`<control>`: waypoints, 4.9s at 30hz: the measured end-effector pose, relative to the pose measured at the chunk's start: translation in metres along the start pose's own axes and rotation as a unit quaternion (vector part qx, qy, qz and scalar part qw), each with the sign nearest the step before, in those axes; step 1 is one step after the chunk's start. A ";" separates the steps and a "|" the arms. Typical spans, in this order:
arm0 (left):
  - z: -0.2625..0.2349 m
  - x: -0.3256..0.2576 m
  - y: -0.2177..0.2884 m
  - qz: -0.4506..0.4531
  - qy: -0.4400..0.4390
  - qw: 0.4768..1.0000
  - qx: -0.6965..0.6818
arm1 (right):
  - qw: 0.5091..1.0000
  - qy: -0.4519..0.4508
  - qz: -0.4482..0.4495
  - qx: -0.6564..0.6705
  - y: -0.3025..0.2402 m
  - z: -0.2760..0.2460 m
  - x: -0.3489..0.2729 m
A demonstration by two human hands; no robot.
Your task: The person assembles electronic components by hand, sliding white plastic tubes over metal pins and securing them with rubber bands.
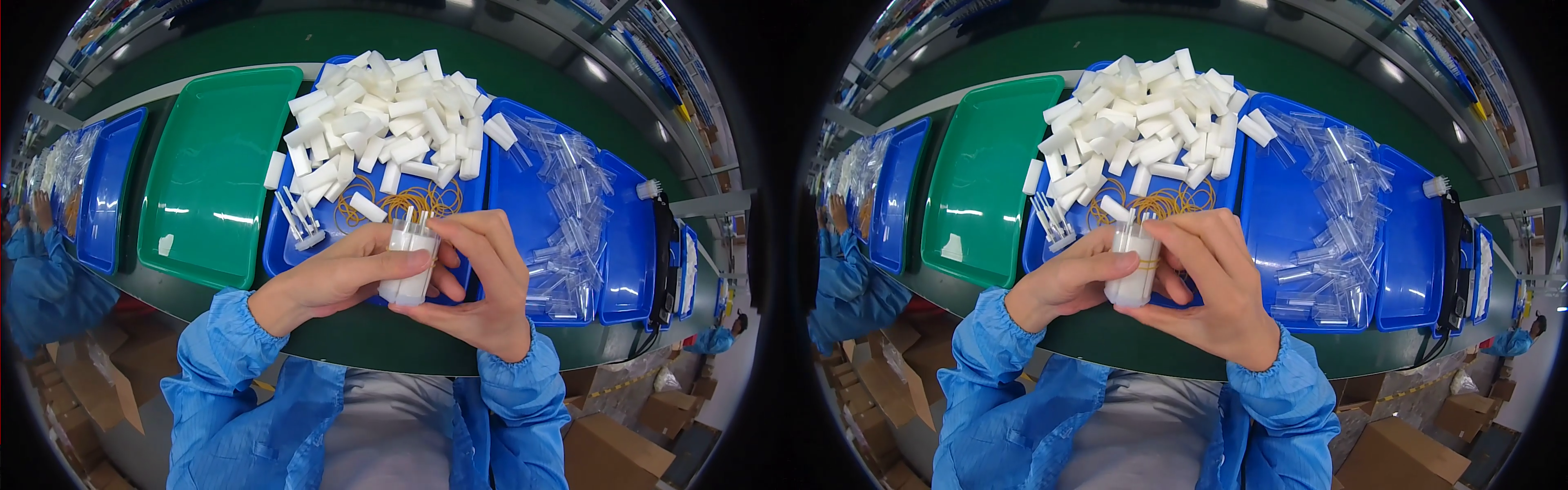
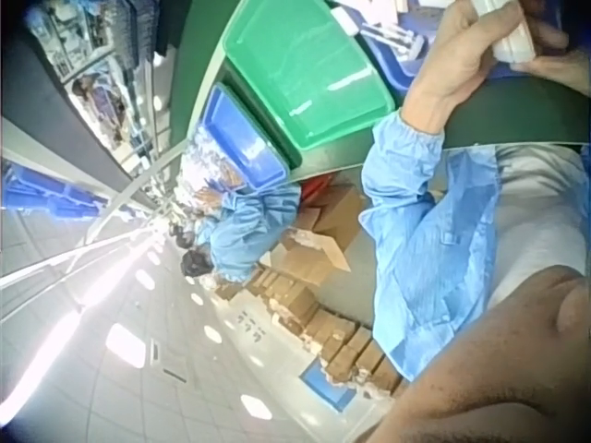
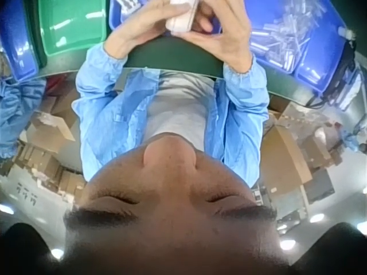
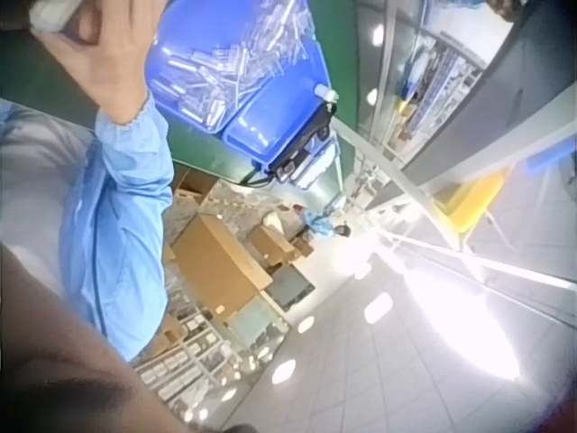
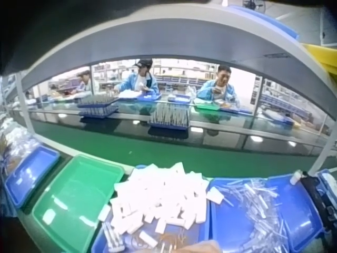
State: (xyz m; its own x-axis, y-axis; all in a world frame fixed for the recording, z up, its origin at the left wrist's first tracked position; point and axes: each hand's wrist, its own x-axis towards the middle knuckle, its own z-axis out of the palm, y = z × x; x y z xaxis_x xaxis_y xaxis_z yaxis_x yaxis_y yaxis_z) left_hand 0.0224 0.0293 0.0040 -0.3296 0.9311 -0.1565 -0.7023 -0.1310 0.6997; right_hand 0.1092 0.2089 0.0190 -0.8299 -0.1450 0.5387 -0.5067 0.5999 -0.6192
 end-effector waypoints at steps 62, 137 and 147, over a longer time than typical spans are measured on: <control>-0.006 0.003 -0.005 0.070 0.129 0.968 0.202 | 0.987 0.034 -0.041 -0.153 0.005 0.005 -0.001; 0.012 0.001 -0.016 0.373 0.168 0.732 0.545 | 0.881 0.208 0.153 -0.396 0.112 -0.171 0.000; 0.003 -0.051 -0.016 0.329 0.406 0.505 0.687 | 0.969 -0.122 -0.020 -0.214 0.005 0.007 0.033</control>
State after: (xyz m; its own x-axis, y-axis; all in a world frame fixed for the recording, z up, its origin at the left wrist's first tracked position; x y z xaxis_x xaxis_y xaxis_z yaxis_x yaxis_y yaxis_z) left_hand 0.0524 -0.0148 0.0031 -0.7478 0.3204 0.5815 0.6450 0.5582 0.5219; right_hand 0.0775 0.2010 0.0298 -0.8685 -0.3250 0.3742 -0.4397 0.8537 -0.2790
